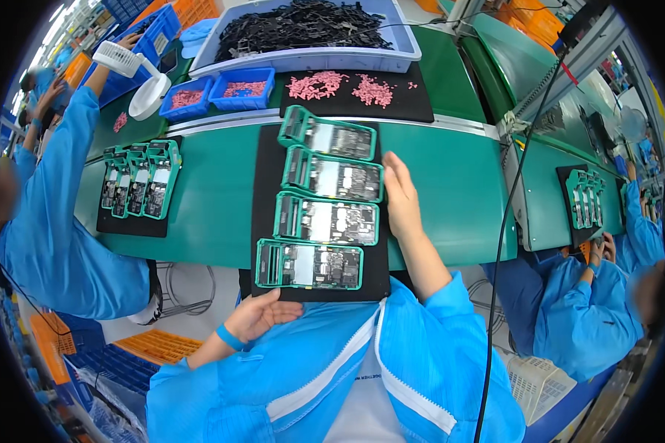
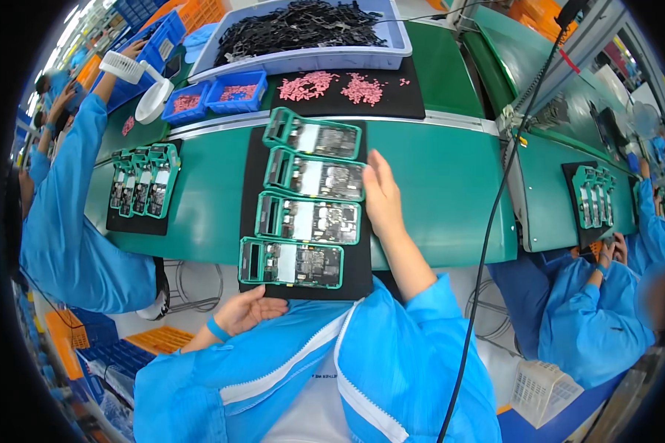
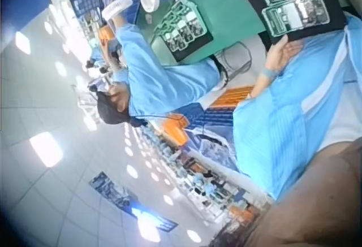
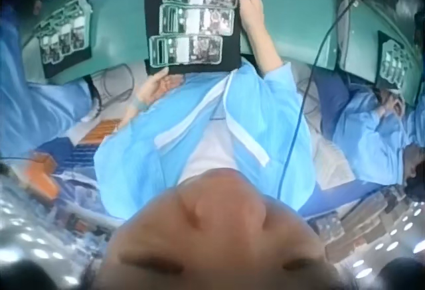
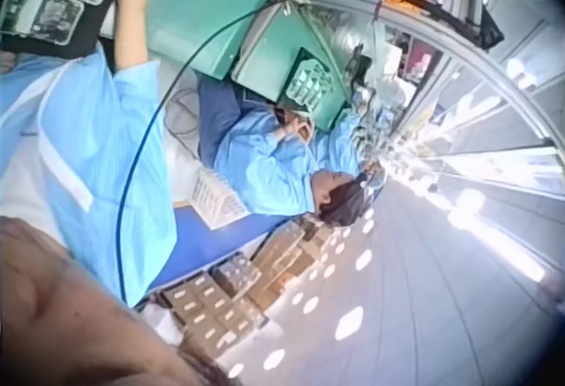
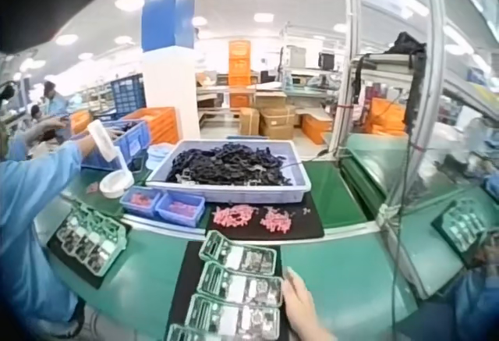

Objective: Assembling small electronic components onto circuit boards on a factory production line.

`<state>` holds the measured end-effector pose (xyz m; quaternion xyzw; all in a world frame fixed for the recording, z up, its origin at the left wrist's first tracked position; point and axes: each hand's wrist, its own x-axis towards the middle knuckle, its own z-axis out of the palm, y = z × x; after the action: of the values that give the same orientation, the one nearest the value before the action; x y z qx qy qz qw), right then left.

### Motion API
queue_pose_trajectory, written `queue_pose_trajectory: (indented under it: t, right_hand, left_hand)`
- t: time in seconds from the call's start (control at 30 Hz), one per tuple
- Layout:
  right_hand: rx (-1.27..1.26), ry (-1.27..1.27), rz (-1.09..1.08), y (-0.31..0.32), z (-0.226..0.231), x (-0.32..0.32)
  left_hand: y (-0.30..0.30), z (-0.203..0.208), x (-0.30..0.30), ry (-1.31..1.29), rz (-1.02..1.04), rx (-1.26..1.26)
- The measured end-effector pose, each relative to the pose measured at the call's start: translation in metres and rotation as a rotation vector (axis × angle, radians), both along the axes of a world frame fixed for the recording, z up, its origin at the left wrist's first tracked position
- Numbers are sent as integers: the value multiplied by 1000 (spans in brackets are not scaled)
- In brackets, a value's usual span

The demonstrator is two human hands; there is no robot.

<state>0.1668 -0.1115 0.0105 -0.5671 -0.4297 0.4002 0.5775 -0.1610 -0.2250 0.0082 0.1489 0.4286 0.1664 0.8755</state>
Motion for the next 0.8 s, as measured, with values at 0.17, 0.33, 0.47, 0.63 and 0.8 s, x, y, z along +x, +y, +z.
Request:
queue_pose_trajectory:
  t: [0.17, 0.33, 0.47, 0.63, 0.8]
  right_hand:
    - [67, -245, 47, 5, 5, 18]
    - [348, -482, 55, -86, 27, -4]
    - [22, -139, 479, -183, 15, 15]
    - [-436, 180, 789, -230, -5, 12]
    - [-298, 86, 864, -168, 37, 53]
  left_hand:
    - [1, -13, 19, -69, 167, -110]
    - [-23, -6, 8, -79, 297, -134]
    - [-21, -10, 11, -58, 223, -129]
    - [-18, -11, 9, -124, 186, -204]
    - [-11, -4, 27, -85, 138, -76]
